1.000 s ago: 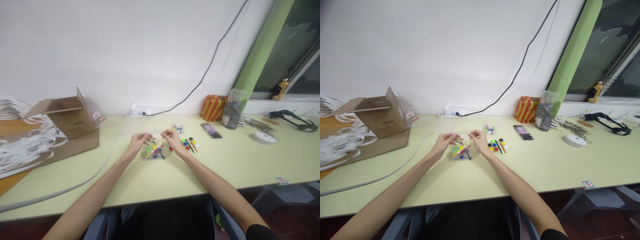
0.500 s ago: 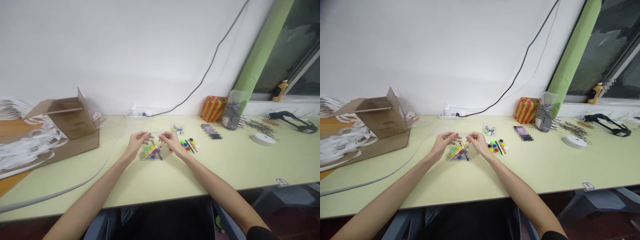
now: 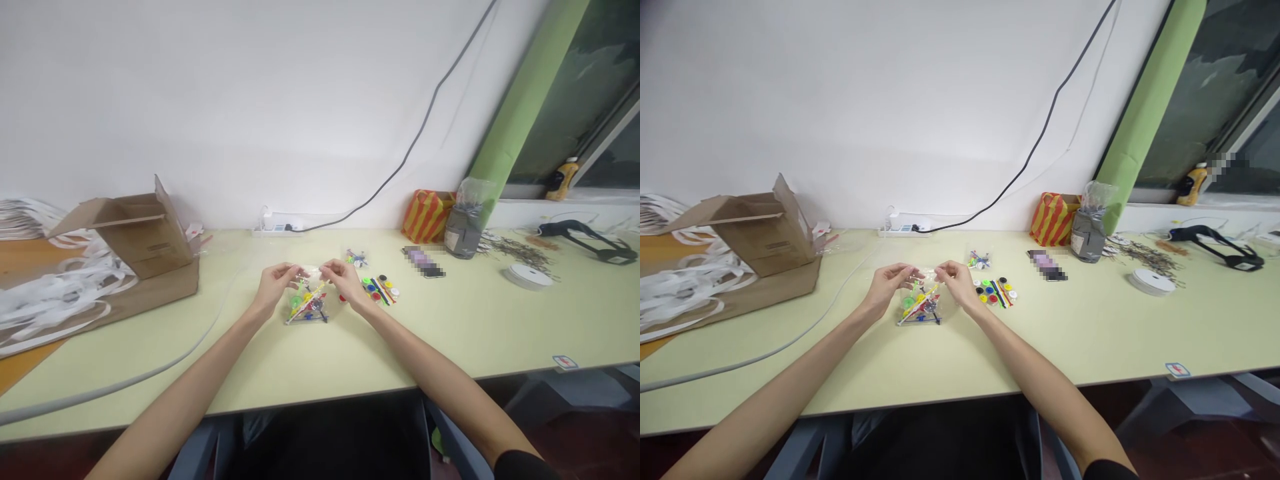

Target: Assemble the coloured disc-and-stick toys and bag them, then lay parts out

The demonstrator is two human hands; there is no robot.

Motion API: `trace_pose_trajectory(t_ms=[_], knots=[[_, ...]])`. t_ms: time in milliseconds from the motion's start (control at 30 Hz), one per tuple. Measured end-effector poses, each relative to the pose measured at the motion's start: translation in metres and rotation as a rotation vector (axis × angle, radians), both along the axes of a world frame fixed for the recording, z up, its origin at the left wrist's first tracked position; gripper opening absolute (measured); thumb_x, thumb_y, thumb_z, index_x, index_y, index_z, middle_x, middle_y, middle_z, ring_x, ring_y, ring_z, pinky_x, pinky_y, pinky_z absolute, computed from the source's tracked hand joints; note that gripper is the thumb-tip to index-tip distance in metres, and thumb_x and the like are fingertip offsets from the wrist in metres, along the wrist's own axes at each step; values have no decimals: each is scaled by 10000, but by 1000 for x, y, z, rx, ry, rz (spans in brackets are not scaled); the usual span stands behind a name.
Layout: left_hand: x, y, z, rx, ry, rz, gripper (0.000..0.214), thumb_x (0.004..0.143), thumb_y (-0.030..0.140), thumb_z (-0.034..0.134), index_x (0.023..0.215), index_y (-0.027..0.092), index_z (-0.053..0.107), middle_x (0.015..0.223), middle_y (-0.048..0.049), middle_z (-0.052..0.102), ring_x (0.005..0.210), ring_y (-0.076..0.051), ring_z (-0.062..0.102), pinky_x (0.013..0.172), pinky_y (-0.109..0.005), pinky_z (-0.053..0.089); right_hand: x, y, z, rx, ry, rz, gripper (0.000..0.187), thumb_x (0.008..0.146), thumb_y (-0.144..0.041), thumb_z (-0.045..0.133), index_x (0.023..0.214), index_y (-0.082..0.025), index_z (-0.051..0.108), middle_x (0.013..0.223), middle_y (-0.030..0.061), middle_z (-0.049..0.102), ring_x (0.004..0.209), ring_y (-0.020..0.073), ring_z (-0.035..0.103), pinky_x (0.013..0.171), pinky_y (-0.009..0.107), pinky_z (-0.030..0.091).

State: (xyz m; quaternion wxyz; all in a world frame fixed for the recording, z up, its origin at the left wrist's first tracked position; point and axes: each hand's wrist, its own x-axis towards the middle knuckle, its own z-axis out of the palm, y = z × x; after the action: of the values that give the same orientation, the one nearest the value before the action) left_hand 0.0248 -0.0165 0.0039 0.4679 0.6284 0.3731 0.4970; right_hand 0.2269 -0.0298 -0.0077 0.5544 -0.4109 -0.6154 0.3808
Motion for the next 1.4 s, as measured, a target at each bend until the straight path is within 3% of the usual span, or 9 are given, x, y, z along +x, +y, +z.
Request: trace_pose_trajectory(t_ms=[667, 1000, 1133, 1300, 1400], knots=[[0, -1, 1, -45, -20, 14, 436, 792, 569, 723, 904, 147, 730, 900, -137, 774, 818, -241, 725, 670, -304, 529, -1, -2, 3, -17, 23, -8, 310, 770, -468, 736, 843, -168, 718, 797, 57, 720, 750, 187, 644, 729, 302, 472], [2, -1, 1, -39, -48, -10, 454, 794, 584, 712, 870, 137, 740, 878, -142, 768, 786, -239, 720, 673, -317, 534, -3, -6, 8, 9, 4, -22, 355, 858, -515, 641, 818, -171, 718, 743, 45, 707, 749, 181, 635, 743, 293, 465], [2, -1, 1, -42, -52, 3, 457, 794, 580, 712, 870, 129, 734, 876, -140, 763, 776, -229, 713, 679, -311, 537, -2, -6, 6, -11, -32, 49, 371, 808, -518, 708, 860, -151, 729, 798, 62, 732, 769, 185, 653, 747, 294, 472], [2, 0, 1, -29, -69, 38, 462, 795, 575, 708, 882, 121, 716, 857, -139, 755, 746, -224, 708, 659, -310, 537, -2, 0, 0, -61, -17, 106, 365, 784, -505, 737, 826, -142, 721, 775, 73, 739, 726, 180, 668, 683, 275, 493], [-1, 2, 2, -17, -119, 106, 461, 818, 568, 681, 944, 125, 682, 873, -136, 750, 720, -219, 712, 618, -293, 524, 1, 21, 1, -122, 69, 65, 333, 797, -473, 731, 825, -144, 686, 766, 73, 730, 632, 163, 658, 554, 244, 488]])
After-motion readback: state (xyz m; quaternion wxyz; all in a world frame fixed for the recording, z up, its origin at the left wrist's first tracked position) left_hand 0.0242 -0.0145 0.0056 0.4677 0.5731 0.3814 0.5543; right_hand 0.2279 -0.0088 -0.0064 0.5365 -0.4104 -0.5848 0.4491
